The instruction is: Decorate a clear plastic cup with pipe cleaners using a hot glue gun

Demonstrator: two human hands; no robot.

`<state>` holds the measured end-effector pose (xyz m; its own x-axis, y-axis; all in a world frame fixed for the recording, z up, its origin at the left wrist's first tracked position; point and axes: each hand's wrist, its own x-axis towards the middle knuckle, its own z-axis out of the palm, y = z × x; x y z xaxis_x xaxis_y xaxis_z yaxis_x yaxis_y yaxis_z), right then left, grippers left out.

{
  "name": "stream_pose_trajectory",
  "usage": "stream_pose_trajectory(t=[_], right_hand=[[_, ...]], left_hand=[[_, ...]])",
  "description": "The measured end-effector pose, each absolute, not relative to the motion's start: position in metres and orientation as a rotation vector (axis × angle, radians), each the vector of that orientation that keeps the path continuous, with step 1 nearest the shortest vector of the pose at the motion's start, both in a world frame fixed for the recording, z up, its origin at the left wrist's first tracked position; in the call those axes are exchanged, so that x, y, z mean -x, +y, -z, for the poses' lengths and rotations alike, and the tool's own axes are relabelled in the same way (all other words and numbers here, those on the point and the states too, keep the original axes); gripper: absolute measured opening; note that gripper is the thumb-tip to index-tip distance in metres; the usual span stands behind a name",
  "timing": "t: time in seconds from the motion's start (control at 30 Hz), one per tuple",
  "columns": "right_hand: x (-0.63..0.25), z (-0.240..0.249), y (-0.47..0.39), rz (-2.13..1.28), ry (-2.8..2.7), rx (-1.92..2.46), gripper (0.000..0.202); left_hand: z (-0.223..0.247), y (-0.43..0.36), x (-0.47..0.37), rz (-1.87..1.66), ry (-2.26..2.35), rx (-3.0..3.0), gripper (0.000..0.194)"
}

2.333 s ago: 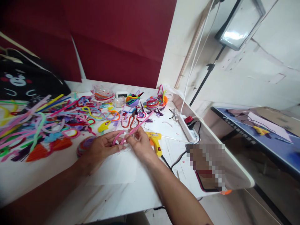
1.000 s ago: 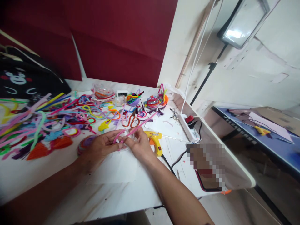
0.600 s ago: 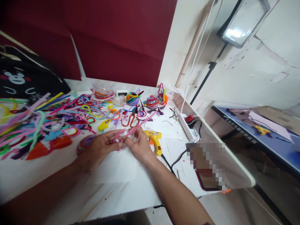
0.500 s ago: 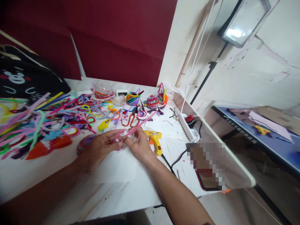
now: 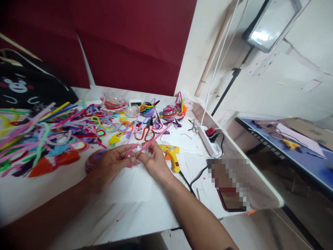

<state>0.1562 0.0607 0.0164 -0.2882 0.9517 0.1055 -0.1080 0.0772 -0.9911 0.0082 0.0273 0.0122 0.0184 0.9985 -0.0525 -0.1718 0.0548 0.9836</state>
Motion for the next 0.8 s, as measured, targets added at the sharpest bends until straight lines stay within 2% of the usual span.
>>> stream_pose_trajectory(t=[0.2, 0.4, 0.8], right_hand=[[-0.157, -0.015, 0.061, -1.444, -1.367, 0.920, 0.022], [-0.158, -0.013, 0.063, -1.477, -1.324, 0.927, 0.024], [-0.157, -0.013, 0.066, -1.572, -1.214, 0.897, 0.027]], left_hand=[[-0.015, 0.025, -0.008, -1.221, 1.098, -1.054, 0.043], [-0.019, 0.025, -0.010, -1.227, 1.083, -1.049, 0.050], [-0.025, 0.024, -0.010, -1.219, 1.107, -1.045, 0.050]])
